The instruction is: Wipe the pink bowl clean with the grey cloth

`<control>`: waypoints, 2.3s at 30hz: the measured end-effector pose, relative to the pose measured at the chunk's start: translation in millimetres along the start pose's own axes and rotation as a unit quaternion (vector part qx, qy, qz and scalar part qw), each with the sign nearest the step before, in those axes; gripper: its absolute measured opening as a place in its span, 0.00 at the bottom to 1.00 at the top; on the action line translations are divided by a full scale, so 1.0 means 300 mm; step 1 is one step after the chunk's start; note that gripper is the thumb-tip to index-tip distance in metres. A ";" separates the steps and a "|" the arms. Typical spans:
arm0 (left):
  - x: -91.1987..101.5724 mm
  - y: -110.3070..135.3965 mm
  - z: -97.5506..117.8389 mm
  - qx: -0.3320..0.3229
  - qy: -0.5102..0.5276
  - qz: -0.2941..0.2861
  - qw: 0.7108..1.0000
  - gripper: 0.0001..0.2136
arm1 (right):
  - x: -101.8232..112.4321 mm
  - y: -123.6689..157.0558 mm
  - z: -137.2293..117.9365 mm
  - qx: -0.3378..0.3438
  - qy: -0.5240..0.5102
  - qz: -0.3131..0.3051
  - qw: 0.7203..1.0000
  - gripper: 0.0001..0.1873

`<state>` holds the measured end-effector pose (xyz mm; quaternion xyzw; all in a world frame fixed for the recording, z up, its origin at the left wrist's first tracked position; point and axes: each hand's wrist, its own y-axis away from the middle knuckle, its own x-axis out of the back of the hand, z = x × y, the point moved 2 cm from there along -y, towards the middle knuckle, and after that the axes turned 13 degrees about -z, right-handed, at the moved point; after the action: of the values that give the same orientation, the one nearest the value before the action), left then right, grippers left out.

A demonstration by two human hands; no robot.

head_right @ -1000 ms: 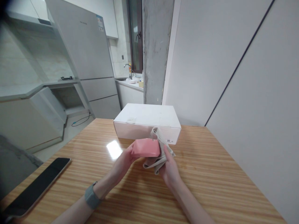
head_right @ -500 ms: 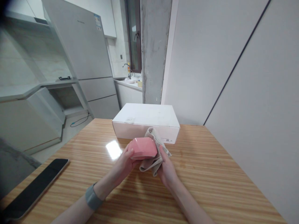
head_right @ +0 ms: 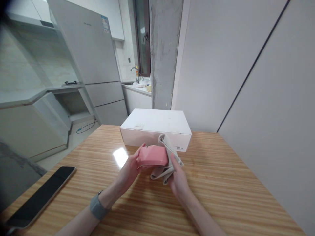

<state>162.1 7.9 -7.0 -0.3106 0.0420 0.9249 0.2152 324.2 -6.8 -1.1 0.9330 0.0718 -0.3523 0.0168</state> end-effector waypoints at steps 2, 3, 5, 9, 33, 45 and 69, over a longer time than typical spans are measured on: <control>-0.008 0.004 0.006 -0.010 -0.010 -0.009 1.000 0.30 | 0.007 -0.006 -0.005 -0.012 -0.018 0.012 1.000 0.21; -0.013 0.007 0.009 -0.018 -0.019 -0.006 1.000 0.31 | 0.007 -0.007 -0.006 -0.018 -0.027 0.013 0.999 0.21; -0.022 0.013 0.012 -0.033 -0.029 -0.001 0.999 0.32 | 0.002 -0.007 -0.007 -0.017 -0.036 0.001 0.999 0.21; -0.044 0.018 0.008 -0.017 -0.003 -0.067 0.998 0.25 | -0.013 -0.001 0.001 -0.022 -0.041 -0.041 0.998 0.21; -0.019 0.007 0.022 -0.029 -0.039 -0.011 0.999 0.20 | -0.022 0.001 -0.032 -0.018 -0.050 0.029 0.998 0.20; -0.024 0.003 -0.033 0.015 0.038 -0.049 0.998 0.25 | -0.043 0.013 -0.005 -0.034 -0.049 0.000 0.998 0.22; -0.029 0.010 0.016 -0.066 -0.072 0.006 0.995 0.27 | -0.021 0.009 -0.040 -0.014 -0.033 0.028 0.999 0.20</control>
<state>164.4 2.8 1.9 -0.2568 -0.0324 0.9469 0.1910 327.8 -9.3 12.0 0.9221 0.0500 -0.3814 0.0421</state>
